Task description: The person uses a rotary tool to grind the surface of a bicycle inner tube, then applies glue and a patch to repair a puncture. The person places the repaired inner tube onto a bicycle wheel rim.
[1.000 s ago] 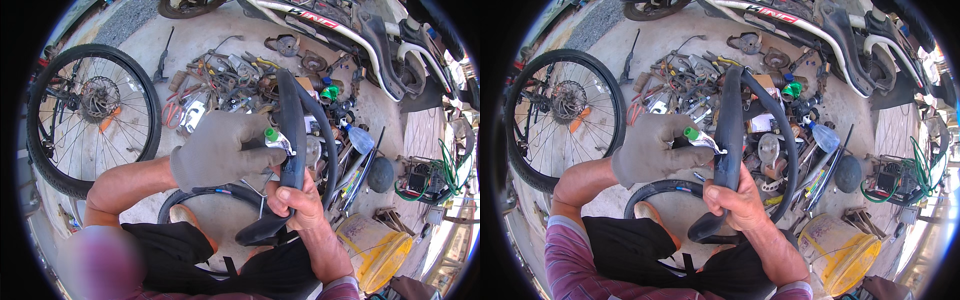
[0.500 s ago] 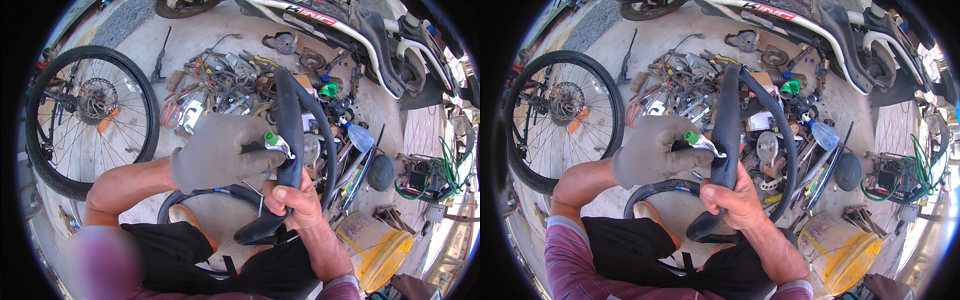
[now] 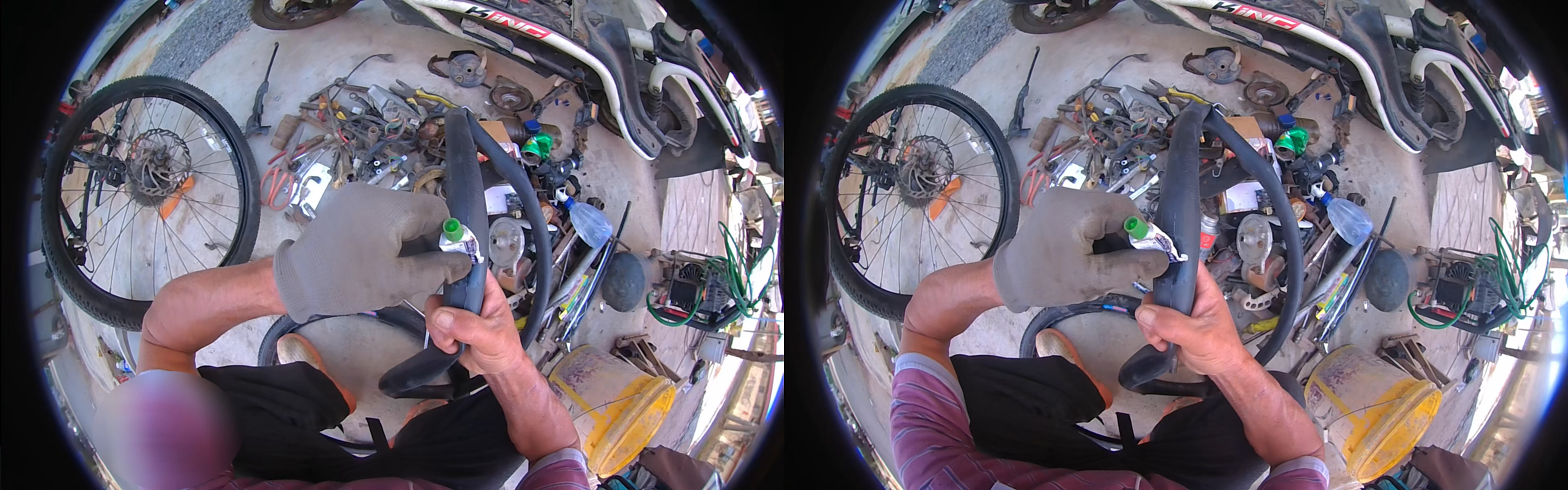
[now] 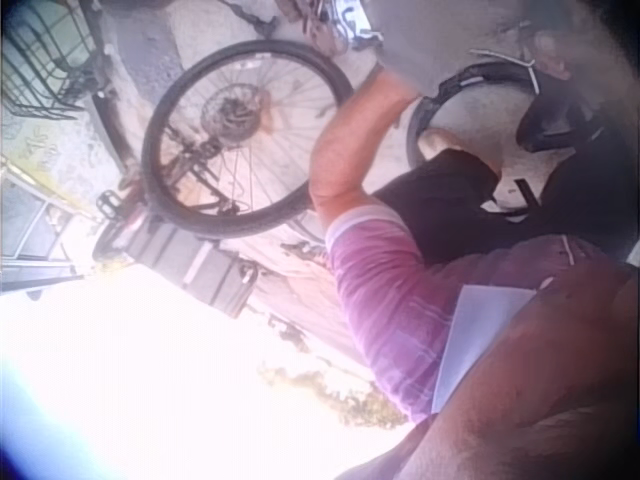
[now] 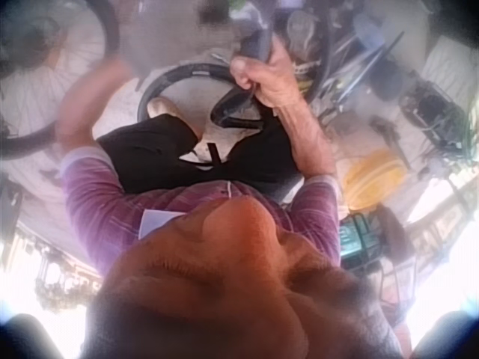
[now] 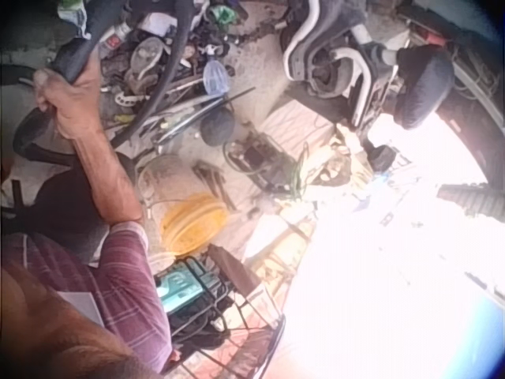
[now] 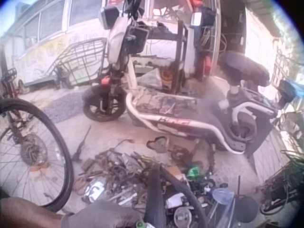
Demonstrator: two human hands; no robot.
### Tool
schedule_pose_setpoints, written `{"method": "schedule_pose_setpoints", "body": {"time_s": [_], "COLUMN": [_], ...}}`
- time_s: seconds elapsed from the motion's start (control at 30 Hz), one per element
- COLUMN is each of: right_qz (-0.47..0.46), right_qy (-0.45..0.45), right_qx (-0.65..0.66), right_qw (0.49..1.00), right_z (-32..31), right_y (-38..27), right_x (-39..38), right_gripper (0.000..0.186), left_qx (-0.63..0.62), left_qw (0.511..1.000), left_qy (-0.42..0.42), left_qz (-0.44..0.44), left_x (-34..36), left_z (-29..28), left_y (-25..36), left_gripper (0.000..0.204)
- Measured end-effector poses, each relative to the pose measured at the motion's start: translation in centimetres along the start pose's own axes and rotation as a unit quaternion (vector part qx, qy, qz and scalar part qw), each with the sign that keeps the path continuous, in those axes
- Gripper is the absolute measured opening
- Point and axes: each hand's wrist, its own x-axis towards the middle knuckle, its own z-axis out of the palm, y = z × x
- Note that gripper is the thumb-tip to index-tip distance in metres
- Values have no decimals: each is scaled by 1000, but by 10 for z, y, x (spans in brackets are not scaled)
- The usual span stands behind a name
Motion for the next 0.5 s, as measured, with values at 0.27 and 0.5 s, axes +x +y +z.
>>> {"method": "schedule_pose_setpoints", "body": {"time_s": [0.27, 0.5], "right_qz": [-23, -16], "right_qy": [2, 10], "right_qx": [68, 75], "right_qw": [997, 997], "right_z": [2, -5], "right_y": [-8, -8], "right_x": [-2, -8], "right_gripper": [75, 84], "left_qx": [-195, -246], "left_qw": [969, 957], "left_qy": [29, -6], "left_qz": [-147, -151], "left_x": [1, 6], "left_z": [-14, -2], "left_y": [3, -6], "left_gripper": [28, 30]}}
